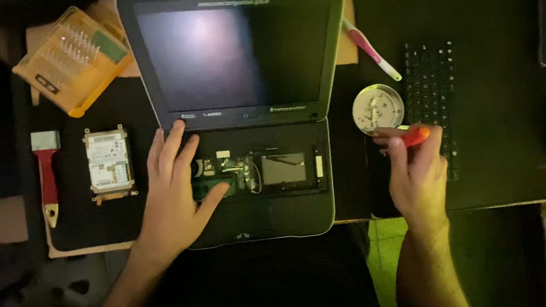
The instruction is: The person uses a screwdriver to remove screws from the bottom panel of a laptop. They then lift off the panel to reveal the internal components, including the hard drive and motherboard, and place the panel aside on the desk.
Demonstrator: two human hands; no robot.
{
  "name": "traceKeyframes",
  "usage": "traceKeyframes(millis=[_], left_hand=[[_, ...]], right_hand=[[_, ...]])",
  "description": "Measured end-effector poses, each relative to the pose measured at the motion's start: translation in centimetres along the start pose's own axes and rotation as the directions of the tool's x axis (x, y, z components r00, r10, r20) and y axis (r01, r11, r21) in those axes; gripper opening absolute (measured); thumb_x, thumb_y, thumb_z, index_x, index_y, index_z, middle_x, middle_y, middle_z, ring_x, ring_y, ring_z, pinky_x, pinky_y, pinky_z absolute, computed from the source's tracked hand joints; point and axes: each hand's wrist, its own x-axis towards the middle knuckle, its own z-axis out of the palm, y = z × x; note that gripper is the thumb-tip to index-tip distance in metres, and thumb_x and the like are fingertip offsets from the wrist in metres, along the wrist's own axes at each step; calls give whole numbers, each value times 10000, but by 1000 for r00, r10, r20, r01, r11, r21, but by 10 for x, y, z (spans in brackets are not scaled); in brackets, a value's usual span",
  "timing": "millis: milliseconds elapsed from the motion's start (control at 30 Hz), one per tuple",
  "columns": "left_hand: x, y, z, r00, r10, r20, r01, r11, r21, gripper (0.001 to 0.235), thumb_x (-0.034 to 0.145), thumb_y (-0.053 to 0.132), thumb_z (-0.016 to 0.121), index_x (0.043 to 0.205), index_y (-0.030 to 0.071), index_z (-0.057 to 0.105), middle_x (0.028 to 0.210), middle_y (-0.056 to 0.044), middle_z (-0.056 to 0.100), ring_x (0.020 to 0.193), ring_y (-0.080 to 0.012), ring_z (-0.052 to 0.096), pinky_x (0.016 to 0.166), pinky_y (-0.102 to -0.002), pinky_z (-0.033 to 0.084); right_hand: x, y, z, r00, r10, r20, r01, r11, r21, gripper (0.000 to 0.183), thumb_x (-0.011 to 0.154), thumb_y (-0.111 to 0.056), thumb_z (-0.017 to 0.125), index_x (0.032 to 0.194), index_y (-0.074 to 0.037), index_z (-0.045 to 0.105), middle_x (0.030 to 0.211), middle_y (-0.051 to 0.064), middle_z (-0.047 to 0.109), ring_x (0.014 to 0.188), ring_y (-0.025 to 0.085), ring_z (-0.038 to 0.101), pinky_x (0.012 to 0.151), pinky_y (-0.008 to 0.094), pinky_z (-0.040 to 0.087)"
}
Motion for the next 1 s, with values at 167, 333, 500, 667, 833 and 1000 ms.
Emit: traceKeyframes(millis=[167, 333, 500, 667, 833, 1000], left_hand=[[0, 0, 0, 1000, 2, 2, -2, 999, 34, 911, 1051, 310, 951, 1770, -68, 538, 1962, -305, 279, 1721, -799, 207, 1304, -890, 393], [-2, 1, 0, 999, -35, 23, 35, 999, 27, 910, 1087, 385, 886, 1766, -97, 518, 1991, -194, 279, 1826, -643, 268, 1484, -772, 322], [-3, -1, 2, 1000, 16, -17, -15, 999, 47, 897, 1103, 389, 864, 1773, -74, 488, 1981, -269, 306, 1810, -669, 321, 1505, -773, 297], [-3, -1, 4, 1000, -4, -15, 5, 1000, 17, 897, 1089, 349, 898, 1780, -50, 489, 1995, -222, 287, 1835, -661, 285, 1499, -796, 309], [-4, -4, 3, 1000, -23, -5, 23, 1000, 13, 876, 1098, 370, 874, 1768, -54, 502, 1991, -249, 298, 1834, -666, 272, 1508, -782, 265], [-3, -6, 1, 999, 26, -26, -27, 997, -67, 792, 1155, 388, 808, 1758, -15, 489, 1988, -262, 305, 1853, -647, 267, 1523, -786, 262]], right_hand=[[8, -12, 0, 1000, 4, -17, -3, 999, 44, 206, 1333, -180, 604, 1354, -5, 497, 1128, 179, 933, 987, 468, 896, 925, 625, 677], [-5, 24, -13, 987, 157, -30, -159, 983, -96, 356, 1311, -382, 615, 1390, -52, 507, 1063, 214, 842, 833, 595, 811, 744, 686, 614], [-14, 36, -28, 977, 117, -177, -146, 976, -160, 317, 1335, -293, 696, 1438, -30, 552, 1103, 244, 827, 941, 637, 780, 848, 670, 584], [-7, 35, -35, 973, 146, -182, -173, 975, -142, 257, 1357, -230, 661, 1428, -24, 526, 1088, 225, 796, 856, 585, 766, 788, 637, 576], [-11, 49, -27, 973, 64, -221, -100, 983, -157, 259, 1361, -184, 719, 1436, 3, 556, 1084, 245, 828, 859, 552, 797, 756, 613, 596], [-12, 13, -2, 977, 69, -202, -20, 971, 237, 87, 1277, -97, 725, 1339, -64, 673, 1135, 82, 822, 933, 187, 758, 862, 325, 607]])
